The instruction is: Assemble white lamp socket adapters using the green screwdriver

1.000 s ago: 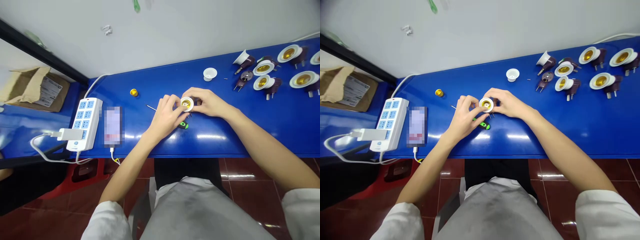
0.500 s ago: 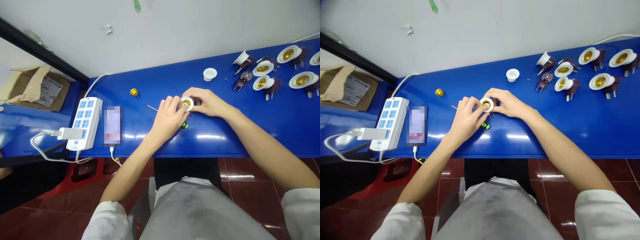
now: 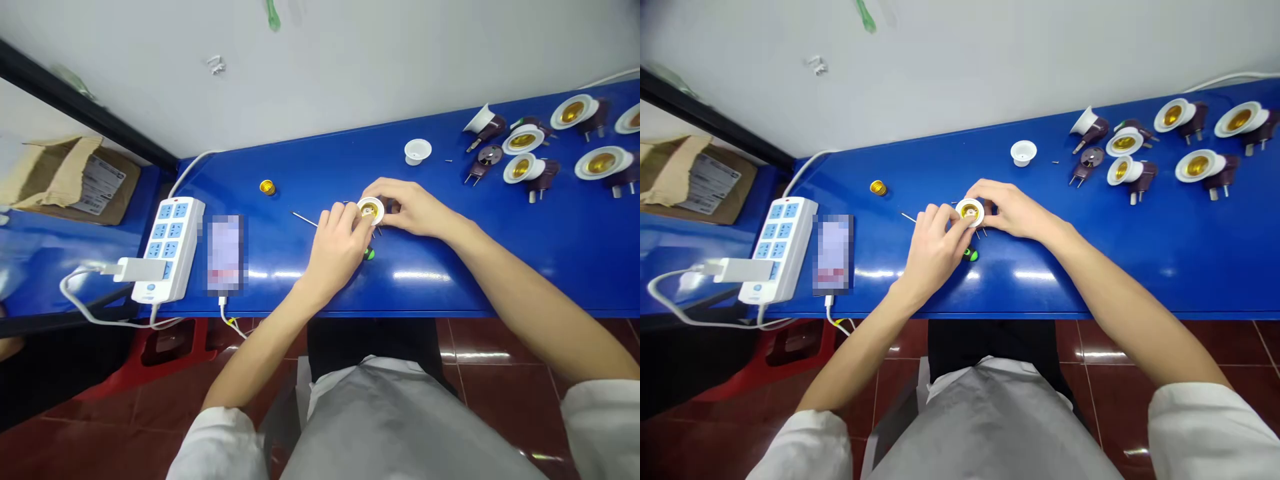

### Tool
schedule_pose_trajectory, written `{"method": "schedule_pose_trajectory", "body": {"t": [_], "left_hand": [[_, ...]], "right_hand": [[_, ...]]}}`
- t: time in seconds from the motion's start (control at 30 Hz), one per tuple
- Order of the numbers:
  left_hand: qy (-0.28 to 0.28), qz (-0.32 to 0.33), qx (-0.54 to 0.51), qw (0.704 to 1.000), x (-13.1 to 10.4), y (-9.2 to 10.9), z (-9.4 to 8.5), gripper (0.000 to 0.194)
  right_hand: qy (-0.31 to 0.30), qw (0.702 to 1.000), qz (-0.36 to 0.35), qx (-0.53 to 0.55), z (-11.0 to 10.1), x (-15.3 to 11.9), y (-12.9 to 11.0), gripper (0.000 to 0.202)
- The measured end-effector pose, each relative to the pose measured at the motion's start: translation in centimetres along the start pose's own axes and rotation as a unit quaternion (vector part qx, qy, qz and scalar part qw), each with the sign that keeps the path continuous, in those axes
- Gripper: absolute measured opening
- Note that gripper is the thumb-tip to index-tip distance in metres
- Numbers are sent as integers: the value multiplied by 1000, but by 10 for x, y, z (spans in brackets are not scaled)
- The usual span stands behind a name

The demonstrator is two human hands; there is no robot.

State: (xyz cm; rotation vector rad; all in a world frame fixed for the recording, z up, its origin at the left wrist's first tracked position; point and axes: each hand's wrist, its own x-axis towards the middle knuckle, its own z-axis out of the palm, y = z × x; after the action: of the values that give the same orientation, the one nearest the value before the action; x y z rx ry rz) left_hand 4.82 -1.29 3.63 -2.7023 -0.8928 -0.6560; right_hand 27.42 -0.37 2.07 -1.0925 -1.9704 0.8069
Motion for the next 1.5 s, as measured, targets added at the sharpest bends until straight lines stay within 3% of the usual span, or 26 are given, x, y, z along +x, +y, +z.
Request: {"method": "schedule_pose_trajectory", "body": {"t": [0.13, 0.33, 0.57, 1.03, 1.3, 1.5], "left_hand": [[0, -62, -52, 997, 0, 9, 7, 24], [41, -130, -62, 989, 0, 24, 17, 25], [57, -113, -70, 989, -5, 21, 15, 21], [11, -104, -73, 992, -5, 14, 13, 29], [67, -87, -56, 992, -8, 13, 12, 23], [21, -97, -77, 992, -7, 12, 11, 26]], "right_hand": [[-2, 1000, -5, -5, 0, 0, 0, 32], [2, 1000, -11, -16, 1, -1, 2, 30], [-2, 1000, -4, -11, 1, 0, 2, 33], [-2, 1000, 4, -13, 1, 0, -2, 29], [-4, 1000, -1, -13, 1, 0, -1, 32], [-1, 1000, -6, -17, 1, 0, -1, 33]]}}
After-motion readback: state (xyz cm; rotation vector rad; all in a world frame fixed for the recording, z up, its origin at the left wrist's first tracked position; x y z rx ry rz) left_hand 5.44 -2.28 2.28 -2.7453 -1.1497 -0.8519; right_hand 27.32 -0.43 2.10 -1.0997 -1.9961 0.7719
